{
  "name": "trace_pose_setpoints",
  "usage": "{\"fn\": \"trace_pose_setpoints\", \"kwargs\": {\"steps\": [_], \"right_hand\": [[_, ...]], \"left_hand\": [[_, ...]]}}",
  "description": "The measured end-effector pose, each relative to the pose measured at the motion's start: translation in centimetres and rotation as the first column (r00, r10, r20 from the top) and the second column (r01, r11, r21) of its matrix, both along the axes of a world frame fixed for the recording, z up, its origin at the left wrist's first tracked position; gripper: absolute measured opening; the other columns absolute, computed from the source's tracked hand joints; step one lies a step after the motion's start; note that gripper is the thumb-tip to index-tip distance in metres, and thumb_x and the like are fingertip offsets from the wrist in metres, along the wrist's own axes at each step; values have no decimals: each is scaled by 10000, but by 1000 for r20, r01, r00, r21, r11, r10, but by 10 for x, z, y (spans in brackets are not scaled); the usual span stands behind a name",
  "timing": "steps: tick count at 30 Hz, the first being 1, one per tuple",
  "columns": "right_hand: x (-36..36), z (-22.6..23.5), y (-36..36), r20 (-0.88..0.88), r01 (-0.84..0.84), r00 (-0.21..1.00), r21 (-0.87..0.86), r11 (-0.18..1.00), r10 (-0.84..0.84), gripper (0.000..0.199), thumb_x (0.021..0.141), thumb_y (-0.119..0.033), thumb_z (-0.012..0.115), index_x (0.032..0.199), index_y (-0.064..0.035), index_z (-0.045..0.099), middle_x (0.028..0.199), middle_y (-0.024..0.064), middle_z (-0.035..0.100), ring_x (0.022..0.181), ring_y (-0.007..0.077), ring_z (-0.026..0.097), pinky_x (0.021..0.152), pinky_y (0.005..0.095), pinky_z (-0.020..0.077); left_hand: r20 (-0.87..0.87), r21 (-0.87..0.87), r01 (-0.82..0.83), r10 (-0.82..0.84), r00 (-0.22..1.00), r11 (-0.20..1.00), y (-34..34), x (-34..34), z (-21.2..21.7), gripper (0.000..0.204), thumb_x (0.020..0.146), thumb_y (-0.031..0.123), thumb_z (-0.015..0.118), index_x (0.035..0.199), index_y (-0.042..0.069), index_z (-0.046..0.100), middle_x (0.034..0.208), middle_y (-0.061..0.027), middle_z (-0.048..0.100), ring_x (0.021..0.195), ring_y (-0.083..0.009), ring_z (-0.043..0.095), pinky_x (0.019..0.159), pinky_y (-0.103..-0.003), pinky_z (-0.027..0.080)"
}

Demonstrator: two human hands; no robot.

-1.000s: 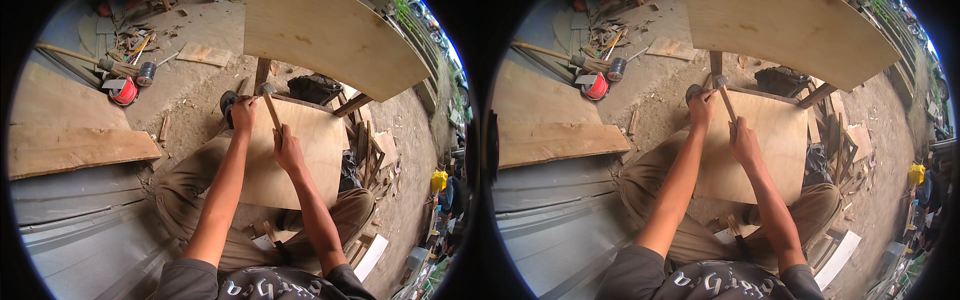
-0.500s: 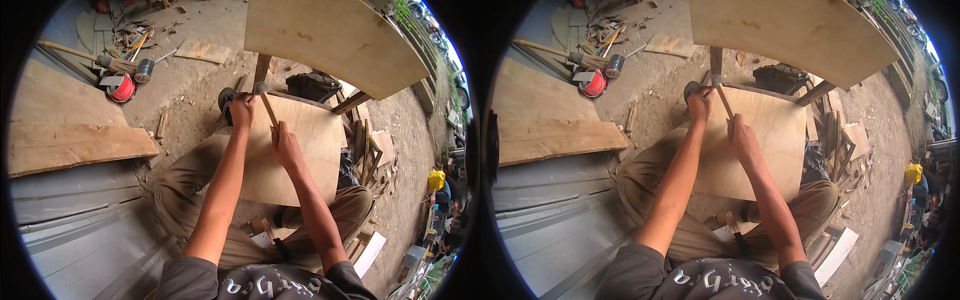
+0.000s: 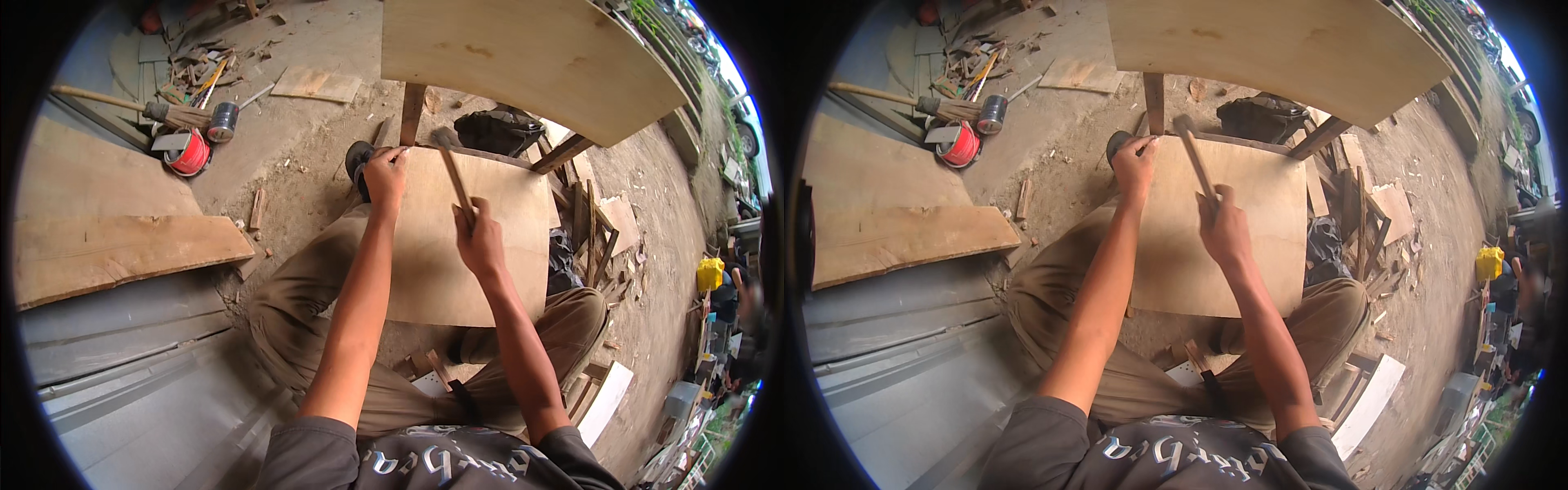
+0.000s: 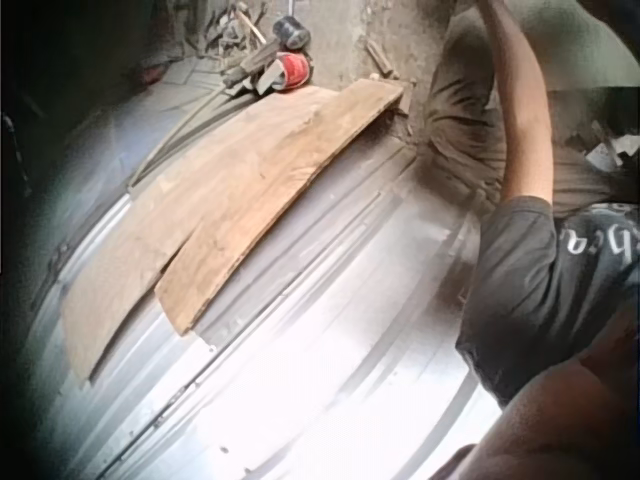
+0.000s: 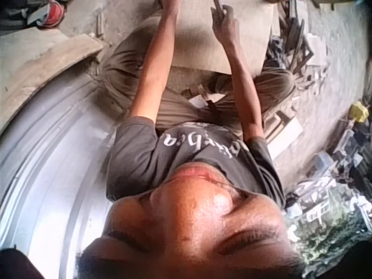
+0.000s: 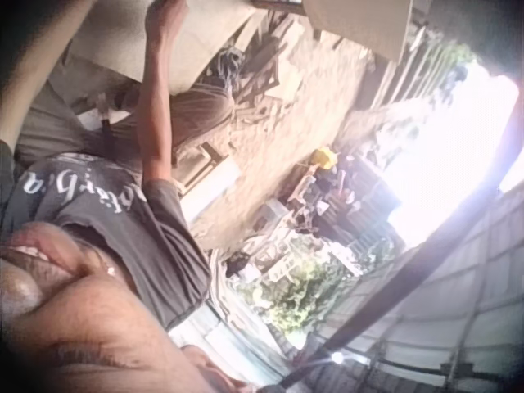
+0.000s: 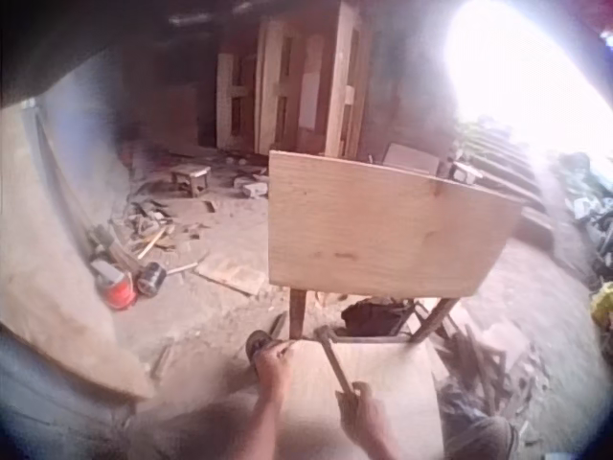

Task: The person assembles a wooden chair by attaching a seat panel to the frame using a hammer and nails. They position the seat, drive nails along the edges, and flip the chair to complete the assembly.

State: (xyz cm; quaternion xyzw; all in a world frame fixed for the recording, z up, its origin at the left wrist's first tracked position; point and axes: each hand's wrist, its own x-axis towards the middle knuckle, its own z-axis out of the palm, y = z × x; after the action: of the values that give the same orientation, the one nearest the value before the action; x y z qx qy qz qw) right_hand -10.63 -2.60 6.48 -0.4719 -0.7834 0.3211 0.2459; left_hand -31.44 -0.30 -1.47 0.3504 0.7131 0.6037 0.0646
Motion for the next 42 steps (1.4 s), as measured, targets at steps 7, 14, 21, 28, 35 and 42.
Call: {"fn": "trace_pose_setpoints", "kwargs": {"steps": [7,14,21,28,35,42], "right_hand": [[118,-5,9,117,367,901,311,877,-418,235,953,-219,612,928,14,590,761,262,634,754,467,619,659,536,458],[168,-17,15,126,608,792,-64,791,-598,294,979,-269,584,1065,13,581,998,274,661,983,461,618,831,489,476],[184,-75,41,59,521,848,-267,811,-526,415,969,-349,587,1156,21,618,1016,257,686,1012,424,654,869,459,493],[204,-71,88,-1,472,881,-8,881,-472,356,936,-320,654,926,36,668,682,119,633,615,184,575,600,381,473],[193,-12,208,19,27,999,223,975,-32,326,936,-279,617,1065,17,661,778,130,669,739,195,607,689,390,488],[158,-30,255,310,-122,949,196,973,56,343,941,-328,621,1029,4,628,910,255,672,819,382,640,740,459,484]], "left_hand": [[-140,2,112,-110,984,994,-13,9,7,278,910,149,637,1117,-26,700,974,-199,715,946,-368,673,895,-414,510],[36,-584,-14,43,998,812,-13,26,-8,640,1037,385,329,889,-124,688,935,-350,659,956,-486,643,859,-530,517],[4,-565,21,-22,1000,825,-8,17,-15,678,1040,406,300,887,-135,679,952,-354,653,954,-498,637,857,-542,509],[60,-479,-29,66,996,877,-21,40,24,732,1039,468,289,903,-145,664,946,-359,650,966,-504,626,876,-532,500],[469,-405,23,186,863,914,-53,108,87,782,1029,590,237,1443,-66,330,1465,-307,362,1290,-430,468,1023,-537,435],[667,-112,-206,227,709,972,-72,153,57,725,1047,549,259,1342,-96,412,1330,-312,497,1245,-409,504,1045,-433,403]]}}
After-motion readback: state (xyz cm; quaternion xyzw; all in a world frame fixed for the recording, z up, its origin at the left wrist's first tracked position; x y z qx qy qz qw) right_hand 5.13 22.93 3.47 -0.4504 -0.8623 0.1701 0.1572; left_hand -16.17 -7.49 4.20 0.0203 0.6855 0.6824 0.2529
